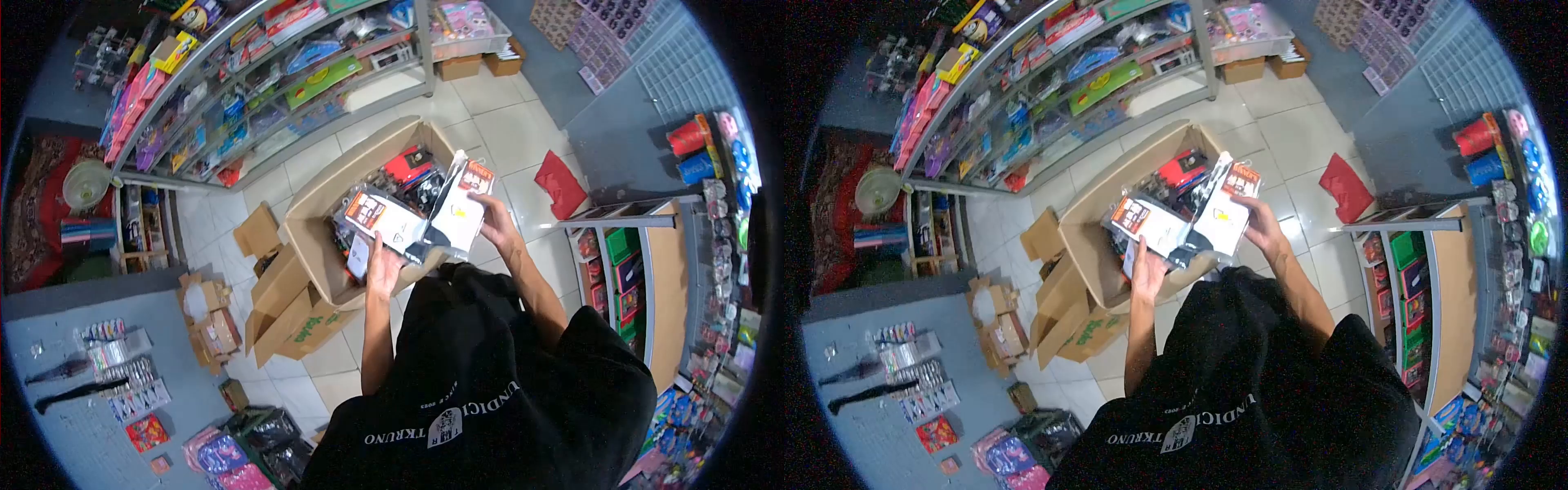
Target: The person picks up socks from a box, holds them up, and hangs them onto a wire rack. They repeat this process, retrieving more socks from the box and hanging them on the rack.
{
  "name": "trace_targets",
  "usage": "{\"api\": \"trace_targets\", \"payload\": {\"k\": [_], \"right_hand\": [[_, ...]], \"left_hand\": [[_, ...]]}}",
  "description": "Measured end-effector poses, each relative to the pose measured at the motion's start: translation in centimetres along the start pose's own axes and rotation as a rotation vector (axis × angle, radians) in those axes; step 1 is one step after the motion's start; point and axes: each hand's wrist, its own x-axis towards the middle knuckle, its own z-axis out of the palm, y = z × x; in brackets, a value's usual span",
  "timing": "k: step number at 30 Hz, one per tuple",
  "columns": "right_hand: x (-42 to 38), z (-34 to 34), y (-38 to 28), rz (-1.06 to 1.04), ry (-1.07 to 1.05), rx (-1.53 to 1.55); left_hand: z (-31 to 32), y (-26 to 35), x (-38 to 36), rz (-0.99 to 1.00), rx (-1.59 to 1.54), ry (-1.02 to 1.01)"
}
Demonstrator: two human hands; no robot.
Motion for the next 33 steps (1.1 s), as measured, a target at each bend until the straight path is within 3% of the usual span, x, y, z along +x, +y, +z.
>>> {"api": "trace_targets", "payload": {"k": [4,6,7,9,10,12,13,14,15,17,18,19,20,21,22,24,25,26,27,29,30,33], "right_hand": [[-3.3,0.4,-2.4,-0.007,-0.019,-0.205],[-4.9,0.6,-3.7,0.006,0.037,-0.094],[-5.6,0.4,-4.6,0.01,0.061,-0.04],[-8.2,-2.5,-5.3,-0.12,0.122,-0.007],[-9.1,-5.0,-4.9,-0.159,0.158,-0.005],[-10.6,-13.5,-3.3,-0.183,0.293,-0.06],[-12.1,-18.1,-2.3,-0.229,0.326,-0.07],[-13.9,-19.1,-1.5,-0.481,0.355,-0.206],[-16.3,-22.1,-0.2,-0.471,0.504,-0.159],[-20.5,-34.2,4.4,-0.627,0.681,-0.042],[-21.9,-44.9,8.6,-0.767,0.756,-0.103],[-24.6,-51.4,12.6,-0.766,0.978,-0.145],[-28.8,-53.8,14.3,-0.559,1.143,-0.822],[-29.9,-54.4,16.3,-0.736,1.281,-0.25],[-31.5,-51.3,15.7,-0.52,1.369,-0.265],[-33.6,-47.3,13.7,-0.09,1.269,-0.574],[-33.8,-46.8,12.7,0.011,1.165,-0.701],[-33.8,-46.7,11.8,0.058,1.051,-0.805],[-33.7,-46.9,10.8,0.06,0.945,-0.879],[-32.7,-47.6,7.2,-0.052,0.808,-0.979],[-31.7,-45.3,6.3,-0.05,1.004,-0.967],[-26.0,-45.3,-1.3,-0.154,1.203,-1.093]], "left_hand": [[-0.2,-1.2,1.2,-0.033,-0.073,-0.07],[-0.5,-2.3,1.6,-0.022,-0.106,-0.109],[-0.4,-2.8,2.3,-0.075,-0.11,-0.084],[1.0,-4.4,2.8,-0.106,0.18,0.11],[1.7,-4.7,2.3,-0.072,0.193,0.099],[2.5,-5.8,1.4,-0.002,0.201,0.056],[3.6,-5.8,0.8,-0.059,0.246,0.103],[2.5,-6.5,1.3,-0.054,0.246,0.037],[2.1,-6.9,1.8,0.001,0.306,-0.021],[1.6,-7.8,2.7,0.06,0.447,-0.097],[1.9,-7.7,2.6,0.055,0.483,-0.114],[1.8,-7.7,2.7,0.051,0.479,-0.105],[2.2,-7.8,2.9,0.053,0.458,-0.105],[2.6,-7.6,3.1,0.058,0.465,-0.143],[3.1,-7.4,3.1,0.064,0.485,-0.137],[5.0,-7.2,2.4,0.077,0.504,-0.105],[6.6,-7.4,1.8,0.062,0.499,0.0],[4.7,-8.4,4.3,0.115,0.473,-0.058],[4.6,-9.2,5.5,0.125,0.423,-0.063],[11.3,-9.6,4.6,0.23,0.463,-0.146],[13.1,-10.5,5.9,0.245,0.49,-0.158],[18.8,-13.9,9.3,0.245,0.588,-0.24]]}}
